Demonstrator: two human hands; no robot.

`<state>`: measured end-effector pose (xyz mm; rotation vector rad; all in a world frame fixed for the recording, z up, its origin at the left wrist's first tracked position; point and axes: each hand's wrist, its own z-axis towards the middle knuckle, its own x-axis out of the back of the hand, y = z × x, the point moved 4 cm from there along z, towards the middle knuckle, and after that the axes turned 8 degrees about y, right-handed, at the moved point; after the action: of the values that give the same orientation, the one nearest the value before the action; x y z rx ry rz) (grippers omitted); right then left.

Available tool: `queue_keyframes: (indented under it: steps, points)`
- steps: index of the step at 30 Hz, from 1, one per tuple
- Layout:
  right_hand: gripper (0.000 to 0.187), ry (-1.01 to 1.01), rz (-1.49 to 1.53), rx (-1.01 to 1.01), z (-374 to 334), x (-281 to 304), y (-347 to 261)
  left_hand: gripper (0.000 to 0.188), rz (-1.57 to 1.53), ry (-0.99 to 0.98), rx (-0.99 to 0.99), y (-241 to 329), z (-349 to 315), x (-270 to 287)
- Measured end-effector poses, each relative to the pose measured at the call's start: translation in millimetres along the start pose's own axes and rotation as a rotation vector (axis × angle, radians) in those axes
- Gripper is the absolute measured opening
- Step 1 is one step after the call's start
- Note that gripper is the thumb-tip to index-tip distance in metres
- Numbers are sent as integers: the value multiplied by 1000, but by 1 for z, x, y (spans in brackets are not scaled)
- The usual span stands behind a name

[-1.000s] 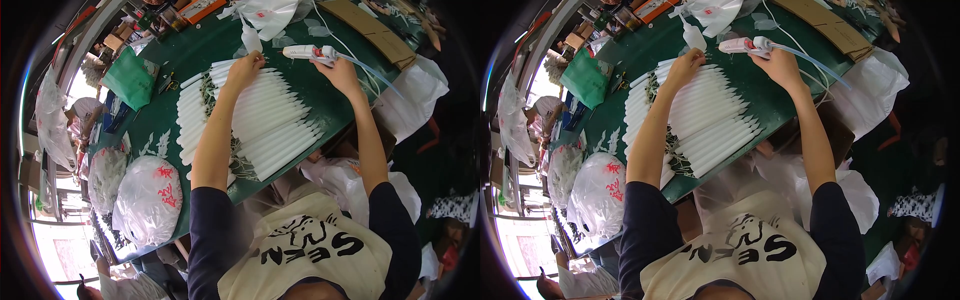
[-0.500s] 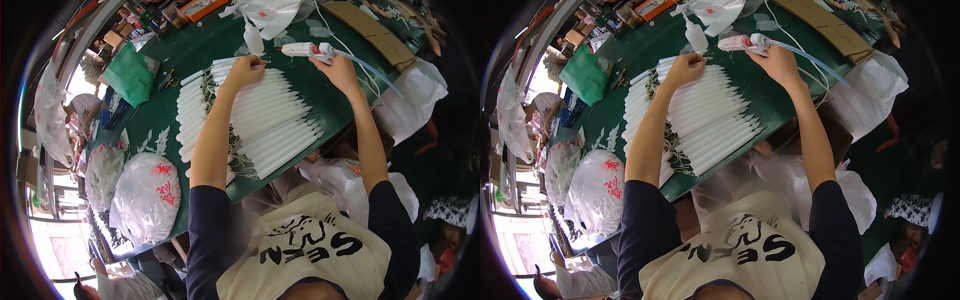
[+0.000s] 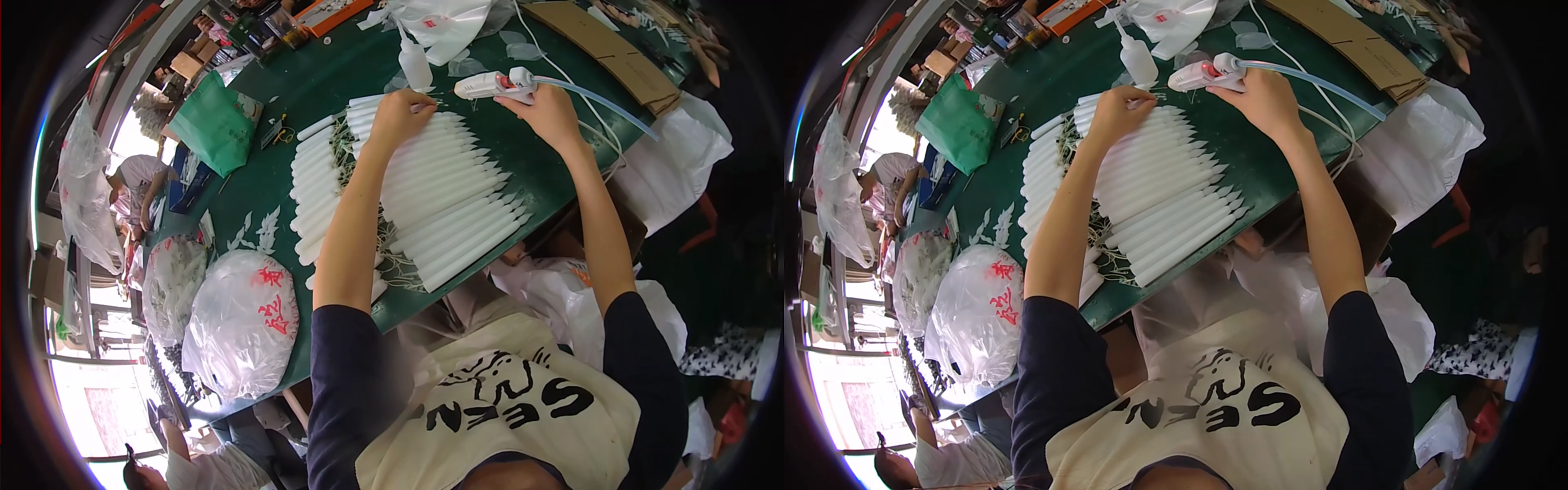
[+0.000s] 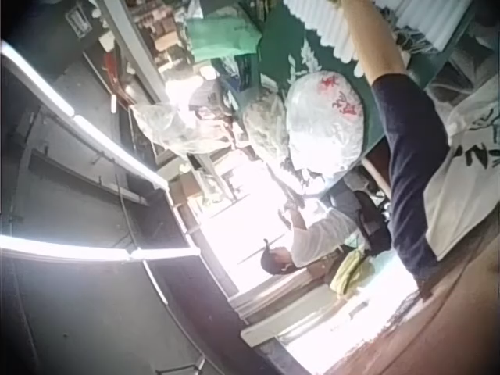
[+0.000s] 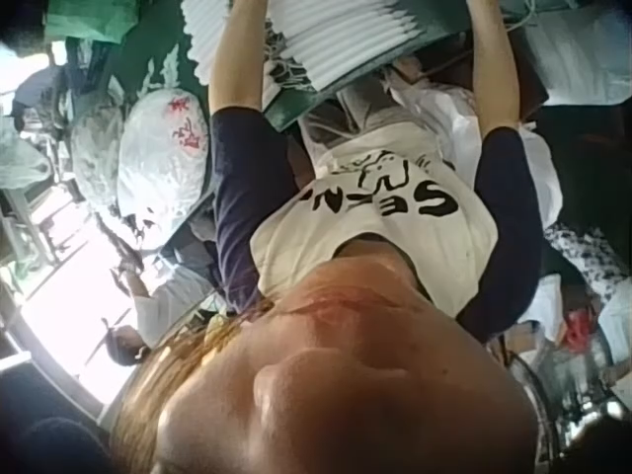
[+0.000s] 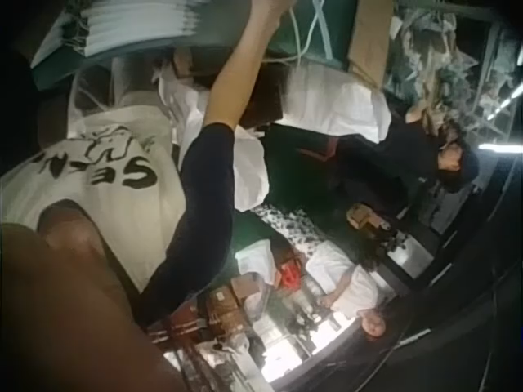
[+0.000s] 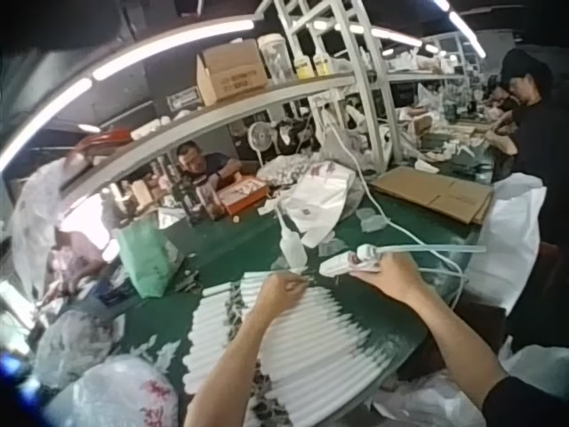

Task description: Assembling small items using a hot glue gun and then packaging them into plastic bags.

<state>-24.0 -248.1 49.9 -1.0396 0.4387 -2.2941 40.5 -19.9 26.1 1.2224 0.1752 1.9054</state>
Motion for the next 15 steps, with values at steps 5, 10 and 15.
queue_keyframes:
  steps: [5,10,15]
  points:
    - [46,88,-78,152,-1,-1,-8,14,46,29,-32,1,1,-1]
    - [46,40,-107,191,2,-8,-18,14,79,63,-70,-3,0,-1]
    - [43,17,-180,239,4,-13,-20,14,91,91,-109,0,0,0]
